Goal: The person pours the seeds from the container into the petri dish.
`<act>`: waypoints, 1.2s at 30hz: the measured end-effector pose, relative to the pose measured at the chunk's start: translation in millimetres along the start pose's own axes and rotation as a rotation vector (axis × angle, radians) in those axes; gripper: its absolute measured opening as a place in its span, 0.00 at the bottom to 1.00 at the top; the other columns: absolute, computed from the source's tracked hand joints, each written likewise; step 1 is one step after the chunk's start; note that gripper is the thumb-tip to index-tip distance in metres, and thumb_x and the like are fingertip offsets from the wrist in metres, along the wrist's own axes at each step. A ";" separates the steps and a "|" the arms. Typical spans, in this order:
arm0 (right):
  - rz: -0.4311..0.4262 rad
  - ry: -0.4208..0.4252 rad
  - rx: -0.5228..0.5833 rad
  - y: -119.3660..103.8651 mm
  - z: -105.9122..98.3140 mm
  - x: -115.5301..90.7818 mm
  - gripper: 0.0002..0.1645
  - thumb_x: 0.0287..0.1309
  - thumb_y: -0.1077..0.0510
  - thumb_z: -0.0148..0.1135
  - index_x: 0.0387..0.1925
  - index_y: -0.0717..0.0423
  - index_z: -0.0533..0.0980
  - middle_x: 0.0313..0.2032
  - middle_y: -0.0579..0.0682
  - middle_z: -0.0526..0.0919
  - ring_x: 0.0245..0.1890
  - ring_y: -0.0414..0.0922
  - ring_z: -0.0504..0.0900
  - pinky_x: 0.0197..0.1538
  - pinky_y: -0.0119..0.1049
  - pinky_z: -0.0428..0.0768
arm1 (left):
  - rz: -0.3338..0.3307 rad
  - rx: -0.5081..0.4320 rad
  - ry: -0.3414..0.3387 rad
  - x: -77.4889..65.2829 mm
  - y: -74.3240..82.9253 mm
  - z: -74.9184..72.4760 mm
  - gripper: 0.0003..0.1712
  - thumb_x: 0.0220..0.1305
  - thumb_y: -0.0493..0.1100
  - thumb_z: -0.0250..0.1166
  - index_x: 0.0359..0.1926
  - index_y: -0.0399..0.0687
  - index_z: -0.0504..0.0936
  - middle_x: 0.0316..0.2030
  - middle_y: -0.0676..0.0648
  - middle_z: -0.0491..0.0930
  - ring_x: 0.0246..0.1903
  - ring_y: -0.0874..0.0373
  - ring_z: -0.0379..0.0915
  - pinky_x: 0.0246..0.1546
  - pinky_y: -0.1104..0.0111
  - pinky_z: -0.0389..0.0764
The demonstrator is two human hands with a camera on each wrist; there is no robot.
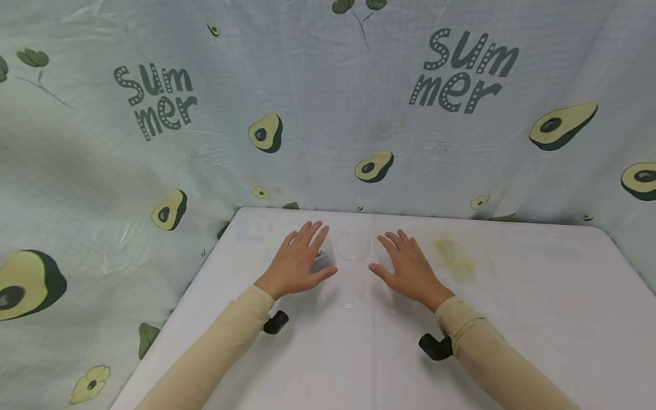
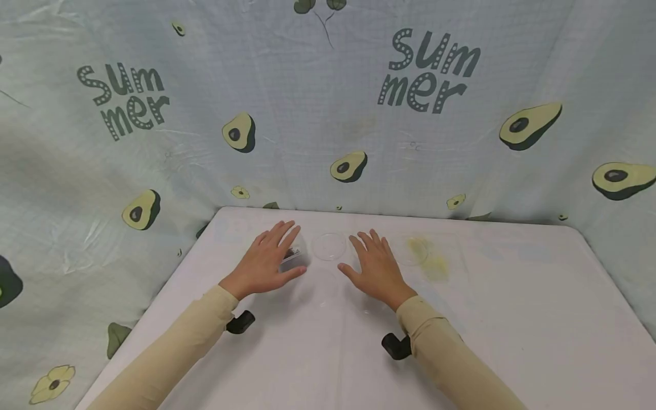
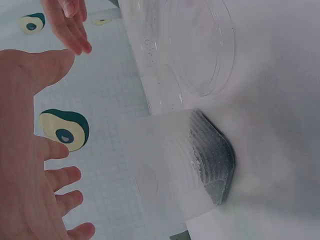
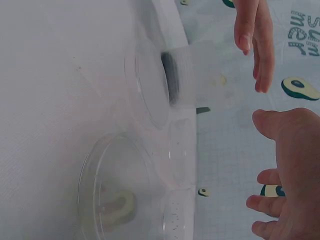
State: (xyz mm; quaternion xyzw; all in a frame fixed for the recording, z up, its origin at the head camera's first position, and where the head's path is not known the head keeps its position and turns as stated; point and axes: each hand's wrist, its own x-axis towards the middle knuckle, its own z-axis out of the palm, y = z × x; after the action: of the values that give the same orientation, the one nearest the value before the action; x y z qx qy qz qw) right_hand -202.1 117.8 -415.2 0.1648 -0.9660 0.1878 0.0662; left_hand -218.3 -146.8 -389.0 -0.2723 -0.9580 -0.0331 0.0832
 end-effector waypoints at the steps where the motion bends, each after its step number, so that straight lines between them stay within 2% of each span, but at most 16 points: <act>1: -0.001 0.000 0.000 0.0 0.6 0.5 0.44 0.61 0.37 0.58 0.70 0.58 0.62 0.69 0.62 0.64 0.73 0.63 0.53 0.73 0.62 0.51 | -0.003 0.003 -0.001 -0.5 -0.8 0.2 0.51 0.61 0.70 0.55 0.75 0.48 0.52 0.74 0.43 0.54 0.75 0.46 0.46 0.71 0.46 0.57; 13: -0.010 -0.007 0.009 -0.4 4.4 4.4 0.43 0.61 0.37 0.58 0.69 0.58 0.63 0.69 0.62 0.64 0.73 0.63 0.54 0.72 0.63 0.52 | -0.023 -0.011 -0.012 -6.5 -7.8 2.0 0.52 0.61 0.70 0.55 0.76 0.48 0.51 0.74 0.42 0.54 0.75 0.45 0.47 0.70 0.46 0.58; 25: -0.013 0.021 0.040 1.2 9.0 10.8 0.41 0.62 0.38 0.57 0.69 0.57 0.64 0.68 0.61 0.66 0.73 0.61 0.55 0.73 0.60 0.52 | -0.030 -0.010 -0.031 -0.3 -12.7 3.5 0.52 0.61 0.70 0.55 0.76 0.47 0.51 0.74 0.42 0.53 0.75 0.46 0.46 0.70 0.46 0.57; 36: -0.010 0.032 0.035 1.8 14.3 15.0 0.41 0.62 0.38 0.57 0.68 0.57 0.64 0.68 0.61 0.67 0.73 0.61 0.56 0.74 0.60 0.52 | -0.038 0.001 0.009 0.9 -17.1 3.3 0.51 0.60 0.70 0.57 0.74 0.45 0.54 0.73 0.41 0.57 0.74 0.45 0.50 0.69 0.46 0.60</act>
State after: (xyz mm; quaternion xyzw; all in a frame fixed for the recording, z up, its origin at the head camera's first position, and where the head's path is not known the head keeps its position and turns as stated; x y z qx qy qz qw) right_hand -217.7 109.4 -426.1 0.1678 -0.9605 0.2071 0.0797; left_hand -228.5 -160.6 -392.4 -0.2537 -0.9627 -0.0356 0.0868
